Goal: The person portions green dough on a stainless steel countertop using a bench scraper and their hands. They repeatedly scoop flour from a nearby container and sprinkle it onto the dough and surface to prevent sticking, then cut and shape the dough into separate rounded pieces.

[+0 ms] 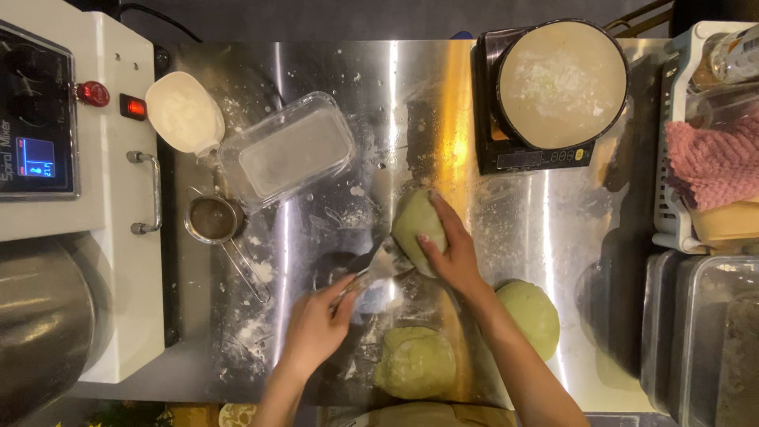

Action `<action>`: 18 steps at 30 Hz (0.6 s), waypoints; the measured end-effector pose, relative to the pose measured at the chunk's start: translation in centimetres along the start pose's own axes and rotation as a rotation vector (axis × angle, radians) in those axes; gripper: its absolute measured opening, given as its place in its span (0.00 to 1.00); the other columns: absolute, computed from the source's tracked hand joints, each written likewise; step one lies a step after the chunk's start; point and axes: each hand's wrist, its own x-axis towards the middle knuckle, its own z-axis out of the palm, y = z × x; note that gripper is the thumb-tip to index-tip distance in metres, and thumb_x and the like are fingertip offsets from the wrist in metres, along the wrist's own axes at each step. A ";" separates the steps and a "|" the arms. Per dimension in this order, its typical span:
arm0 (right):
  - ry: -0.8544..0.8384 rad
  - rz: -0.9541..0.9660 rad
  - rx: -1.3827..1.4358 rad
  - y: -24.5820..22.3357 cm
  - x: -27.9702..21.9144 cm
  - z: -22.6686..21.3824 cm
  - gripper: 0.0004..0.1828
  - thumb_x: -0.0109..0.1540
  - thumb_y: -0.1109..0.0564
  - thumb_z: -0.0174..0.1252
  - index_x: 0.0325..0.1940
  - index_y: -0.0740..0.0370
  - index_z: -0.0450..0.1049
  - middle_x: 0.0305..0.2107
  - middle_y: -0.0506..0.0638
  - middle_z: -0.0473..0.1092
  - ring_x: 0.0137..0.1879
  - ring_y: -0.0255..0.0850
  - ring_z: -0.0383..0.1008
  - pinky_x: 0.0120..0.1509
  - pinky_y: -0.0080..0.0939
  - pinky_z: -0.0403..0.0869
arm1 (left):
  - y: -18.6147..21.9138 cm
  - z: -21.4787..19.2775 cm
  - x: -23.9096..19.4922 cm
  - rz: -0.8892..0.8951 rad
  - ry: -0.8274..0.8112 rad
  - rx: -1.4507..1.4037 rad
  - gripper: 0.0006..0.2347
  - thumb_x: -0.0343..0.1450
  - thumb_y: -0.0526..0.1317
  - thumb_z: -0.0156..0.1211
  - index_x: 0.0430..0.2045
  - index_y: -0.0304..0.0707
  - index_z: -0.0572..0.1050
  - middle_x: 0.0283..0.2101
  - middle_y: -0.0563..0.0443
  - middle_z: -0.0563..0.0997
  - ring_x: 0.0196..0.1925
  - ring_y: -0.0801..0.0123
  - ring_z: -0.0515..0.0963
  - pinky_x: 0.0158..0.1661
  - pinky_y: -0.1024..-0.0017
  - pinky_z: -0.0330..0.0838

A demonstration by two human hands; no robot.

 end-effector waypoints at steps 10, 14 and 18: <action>0.065 0.764 0.402 -4.2 -0.9 1.0 0.46 0.55 0.57 0.63 0.78 0.47 0.60 0.61 0.64 0.71 0.59 0.55 0.78 0.59 0.45 0.81 | -0.4 -2.6 -1.0 -0.034 -0.171 0.042 0.18 0.72 0.44 0.55 0.58 0.48 0.75 0.32 0.47 0.91 0.21 0.66 0.80 0.26 0.68 0.72; 0.006 0.370 0.356 -6.1 -4.6 6.1 0.43 0.57 0.54 0.65 0.75 0.56 0.58 0.70 0.60 0.60 0.72 0.54 0.65 0.71 0.58 0.71 | -3.9 -6.3 -5.4 -0.147 -0.080 -0.044 0.18 0.71 0.45 0.61 0.57 0.48 0.79 0.29 0.44 0.89 0.23 0.69 0.80 0.26 0.67 0.74; -0.090 0.075 -0.106 -5.8 -5.5 8.2 0.40 0.64 0.47 0.62 0.78 0.58 0.57 0.74 0.64 0.54 0.80 0.63 0.50 0.79 0.69 0.50 | -5.3 -6.7 -6.0 -0.191 -0.064 -0.013 0.20 0.70 0.46 0.59 0.58 0.50 0.77 0.29 0.45 0.89 0.23 0.69 0.87 0.25 0.69 0.79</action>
